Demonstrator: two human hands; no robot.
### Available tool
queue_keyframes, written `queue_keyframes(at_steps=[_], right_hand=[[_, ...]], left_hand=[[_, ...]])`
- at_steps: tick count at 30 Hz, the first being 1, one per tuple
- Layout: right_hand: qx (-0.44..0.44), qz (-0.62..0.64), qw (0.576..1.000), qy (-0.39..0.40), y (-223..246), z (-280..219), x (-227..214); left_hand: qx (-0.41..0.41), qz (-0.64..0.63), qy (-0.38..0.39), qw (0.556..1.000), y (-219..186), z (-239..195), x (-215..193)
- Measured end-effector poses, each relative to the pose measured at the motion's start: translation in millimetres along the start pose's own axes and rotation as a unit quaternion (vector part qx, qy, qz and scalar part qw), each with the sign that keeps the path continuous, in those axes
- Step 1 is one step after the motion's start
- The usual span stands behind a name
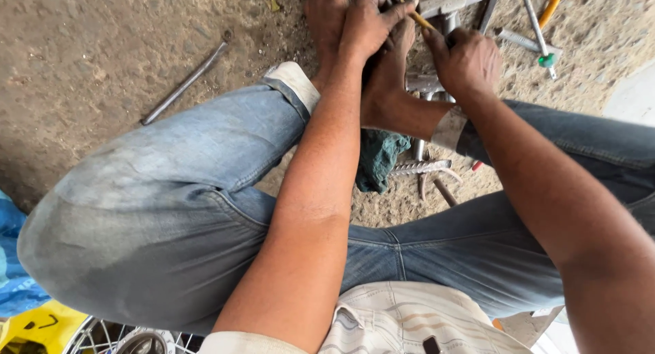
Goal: The person sits on the ground and uses a hammer and chisel to chip away at a metal part, likely an engine block. They repeatedly strike the part with the hammer and chisel, occasionally adjusting the part's position.
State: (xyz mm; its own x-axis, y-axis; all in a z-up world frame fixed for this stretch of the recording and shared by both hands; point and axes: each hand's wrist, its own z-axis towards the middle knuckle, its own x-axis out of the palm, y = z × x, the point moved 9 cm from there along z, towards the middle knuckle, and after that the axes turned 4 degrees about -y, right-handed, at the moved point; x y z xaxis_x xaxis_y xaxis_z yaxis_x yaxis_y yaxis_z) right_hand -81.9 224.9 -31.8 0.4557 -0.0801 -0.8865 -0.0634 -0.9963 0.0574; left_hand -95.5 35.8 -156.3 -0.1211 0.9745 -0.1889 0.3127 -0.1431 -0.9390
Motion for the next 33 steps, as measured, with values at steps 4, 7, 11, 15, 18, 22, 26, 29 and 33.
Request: queue_keyframes(at_steps=[4,7,11,15,18,22,26,29,33], right_hand=[[-0.009,0.043,0.999,-0.015,5,11,-6],[-0.03,0.048,0.998,0.001,13,5,-1],[0.015,0.062,0.997,0.036,6,5,5],[0.034,0.073,0.994,0.07,12,9,12],[0.026,0.085,0.991,0.099,25,2,13],[-0.205,0.262,0.943,0.015,78,-48,-17],[-0.105,0.265,0.956,0.073,88,-84,-24],[-0.033,0.288,0.951,0.107,107,-84,-33],[-0.019,0.34,0.934,0.103,121,-68,-33]], left_hand=[[-0.018,-0.088,0.0,0.996,-7,6,-2],[-0.065,-0.094,0.02,0.993,4,2,0],[-0.015,-0.08,0.01,0.997,3,9,8],[-0.013,-0.068,-0.006,0.998,12,11,8],[-0.057,-0.027,-0.021,0.998,17,16,7],[-0.015,0.165,-0.133,0.977,3,4,-6],[-0.112,0.146,-0.109,0.977,1,-11,-6],[-0.113,0.153,-0.078,0.979,-25,-6,-27],[-0.109,0.288,-0.079,0.948,-60,-2,-66]])
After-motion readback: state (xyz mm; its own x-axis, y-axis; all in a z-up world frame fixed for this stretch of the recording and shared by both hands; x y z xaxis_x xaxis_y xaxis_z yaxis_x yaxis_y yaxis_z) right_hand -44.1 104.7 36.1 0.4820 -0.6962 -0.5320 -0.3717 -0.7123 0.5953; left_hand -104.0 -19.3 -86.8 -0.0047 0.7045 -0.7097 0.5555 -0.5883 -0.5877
